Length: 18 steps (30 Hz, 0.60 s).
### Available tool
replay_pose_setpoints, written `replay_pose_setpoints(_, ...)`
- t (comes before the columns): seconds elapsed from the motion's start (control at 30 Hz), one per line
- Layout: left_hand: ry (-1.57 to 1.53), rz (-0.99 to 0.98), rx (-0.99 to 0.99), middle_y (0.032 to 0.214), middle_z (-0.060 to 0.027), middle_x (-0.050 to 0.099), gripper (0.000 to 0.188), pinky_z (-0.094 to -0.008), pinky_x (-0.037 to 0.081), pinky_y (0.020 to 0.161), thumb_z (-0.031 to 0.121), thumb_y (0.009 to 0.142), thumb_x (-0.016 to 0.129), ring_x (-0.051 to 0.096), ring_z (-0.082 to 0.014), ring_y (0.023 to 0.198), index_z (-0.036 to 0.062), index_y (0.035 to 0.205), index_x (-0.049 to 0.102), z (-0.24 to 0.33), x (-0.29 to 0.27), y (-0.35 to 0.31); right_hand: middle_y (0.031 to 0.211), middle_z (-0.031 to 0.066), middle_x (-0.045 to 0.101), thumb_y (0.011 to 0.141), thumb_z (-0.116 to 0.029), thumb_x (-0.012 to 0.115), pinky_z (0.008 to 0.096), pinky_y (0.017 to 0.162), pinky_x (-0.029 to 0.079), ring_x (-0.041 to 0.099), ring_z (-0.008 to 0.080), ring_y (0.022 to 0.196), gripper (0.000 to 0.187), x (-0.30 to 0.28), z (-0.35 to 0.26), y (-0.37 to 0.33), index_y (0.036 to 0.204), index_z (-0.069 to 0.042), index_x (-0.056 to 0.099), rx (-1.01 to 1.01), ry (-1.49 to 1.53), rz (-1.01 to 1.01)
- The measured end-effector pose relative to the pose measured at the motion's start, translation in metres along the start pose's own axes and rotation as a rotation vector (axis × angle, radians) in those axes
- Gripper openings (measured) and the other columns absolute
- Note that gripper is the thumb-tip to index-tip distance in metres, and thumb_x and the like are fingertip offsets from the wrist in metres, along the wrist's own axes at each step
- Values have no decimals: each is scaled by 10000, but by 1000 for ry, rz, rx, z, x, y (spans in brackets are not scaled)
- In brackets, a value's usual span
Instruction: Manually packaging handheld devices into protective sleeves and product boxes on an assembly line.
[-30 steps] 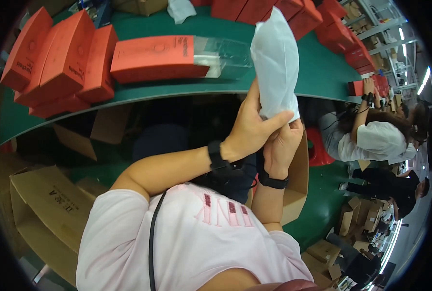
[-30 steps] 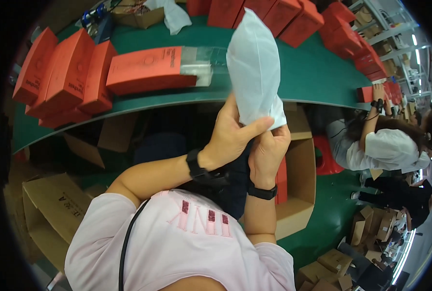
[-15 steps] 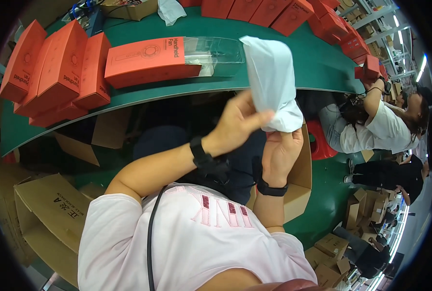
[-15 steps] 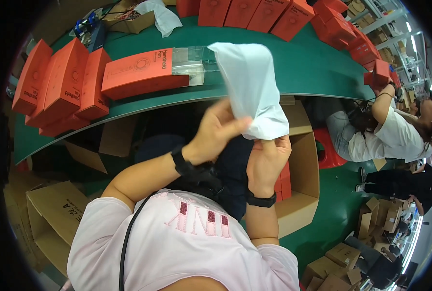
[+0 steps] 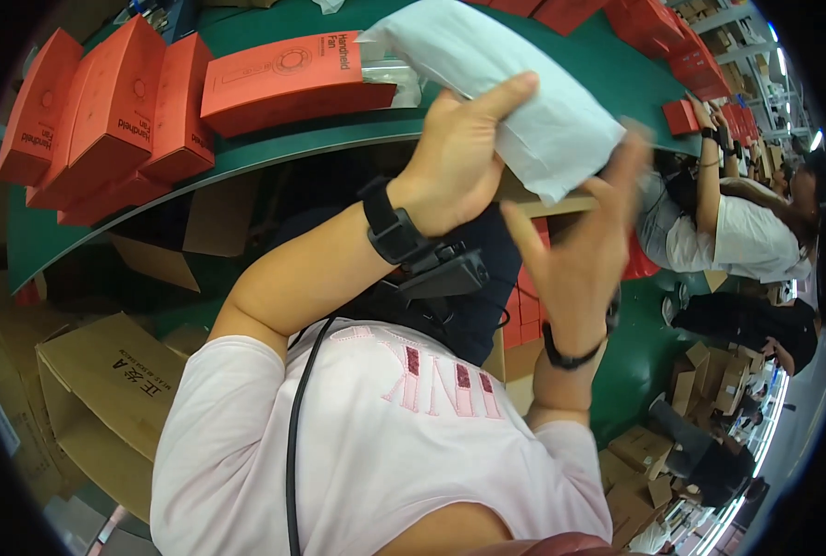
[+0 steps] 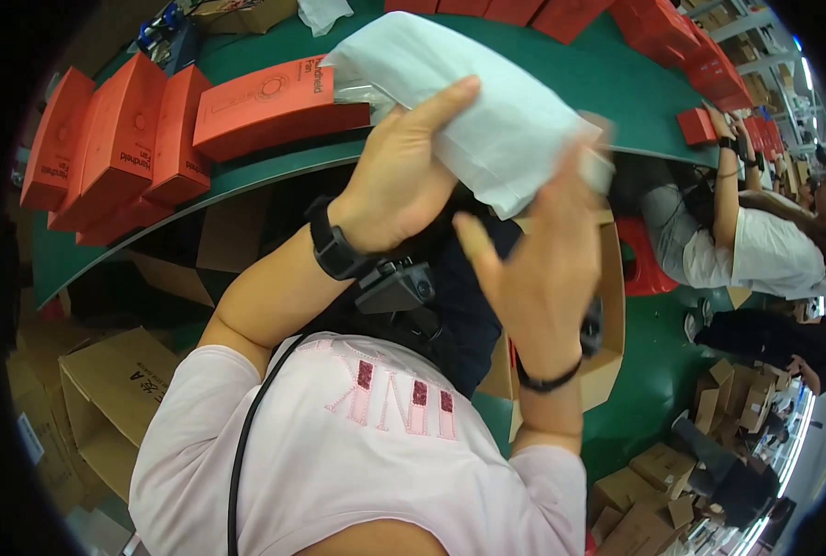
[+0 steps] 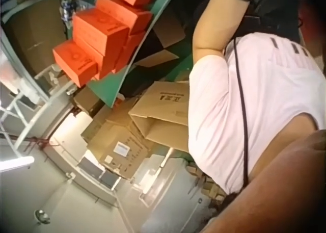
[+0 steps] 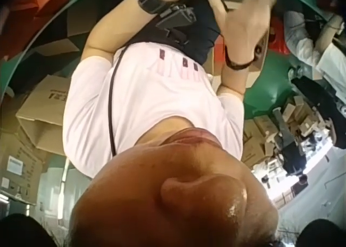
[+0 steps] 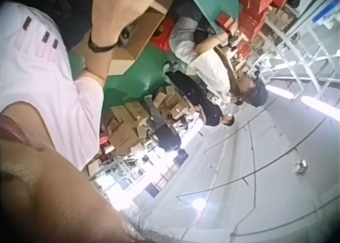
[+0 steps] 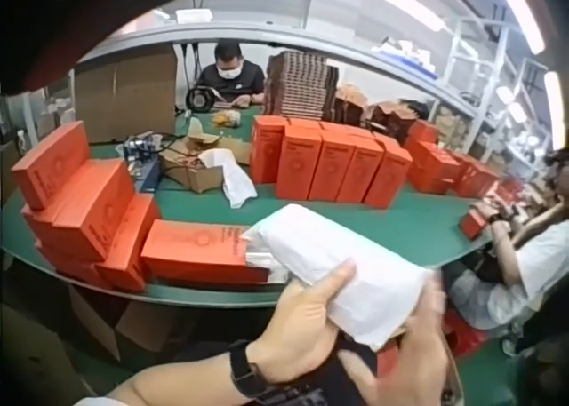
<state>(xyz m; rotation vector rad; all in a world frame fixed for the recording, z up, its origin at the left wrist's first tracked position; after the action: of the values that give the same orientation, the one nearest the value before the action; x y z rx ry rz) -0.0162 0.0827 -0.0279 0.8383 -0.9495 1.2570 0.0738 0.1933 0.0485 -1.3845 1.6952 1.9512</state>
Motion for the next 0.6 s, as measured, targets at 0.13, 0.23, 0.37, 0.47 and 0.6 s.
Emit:
replay_pose_setpoints(0.13, 372, -239, -35, 1140, -63, 621, 370, -342, 505, 930, 125, 923, 709, 613, -182, 1059, 26, 1239, 546, 7, 11, -15, 967, 90, 729, 873, 26, 679, 334, 754, 546, 688, 247, 837, 206, 34, 43, -11, 1079, 41, 676, 377, 616, -276)
replay_pose_setpoints(0.23, 1012, -793, 48, 1086, -100, 607, 398, -336, 508, 883, 102, 887, 708, 619, -216, 1005, 29, 1228, 515, 21, 24, -48, 942, 20, 714, 953, -45, 630, 244, 771, 521, 664, 108, 842, 133, 59, 62, -57, 1051, 17, 694, 826, 1329, -456)
replay_pose_setpoints(0.37, 1981, -1192, 467, 943, -90, 565, 253, -336, 540, 657, 94, 805, 652, 598, -255, 853, 47, 1043, 582, 17, 37, -93, 1310, 122, 620, 942, -135, 636, 337, 998, 486, 615, 167, 1143, 448, 94, 45, -84, 1345, 42, 549, 1035, 1674, -1058)
replay_pose_setpoints(0.47, 2230, -1036, 483, 923, -82, 559, 183, -331, 537, 662, 133, 832, 626, 594, -231, 822, 41, 983, 574, 27, 20, -87, 1425, 155, 524, 794, -218, 765, 370, 1119, 373, 511, 233, 1297, 840, 78, 14, -52, 1499, 33, 385, 1015, 1808, -1088)
replay_pose_setpoints(0.6, 2191, -696, 641, 879, -114, 578, 196, -363, 564, 649, 134, 855, 607, 647, -264, 788, 24, 1016, 584, 50, 8, -68, 1332, 123, 556, 685, -202, 848, 328, 1077, 383, 514, 182, 1241, 911, 74, -4, 7, 1459, 28, 425, 301, 903, -1020)
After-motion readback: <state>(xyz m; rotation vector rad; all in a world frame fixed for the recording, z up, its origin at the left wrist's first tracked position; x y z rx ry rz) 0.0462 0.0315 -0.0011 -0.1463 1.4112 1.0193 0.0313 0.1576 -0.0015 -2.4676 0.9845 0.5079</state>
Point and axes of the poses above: each hand's wrist, its own y-axis towards the middle knuckle, its own x-axis out of the palm, z = x × y, the point moved 7 cm from there along y, towards the middle knuckle
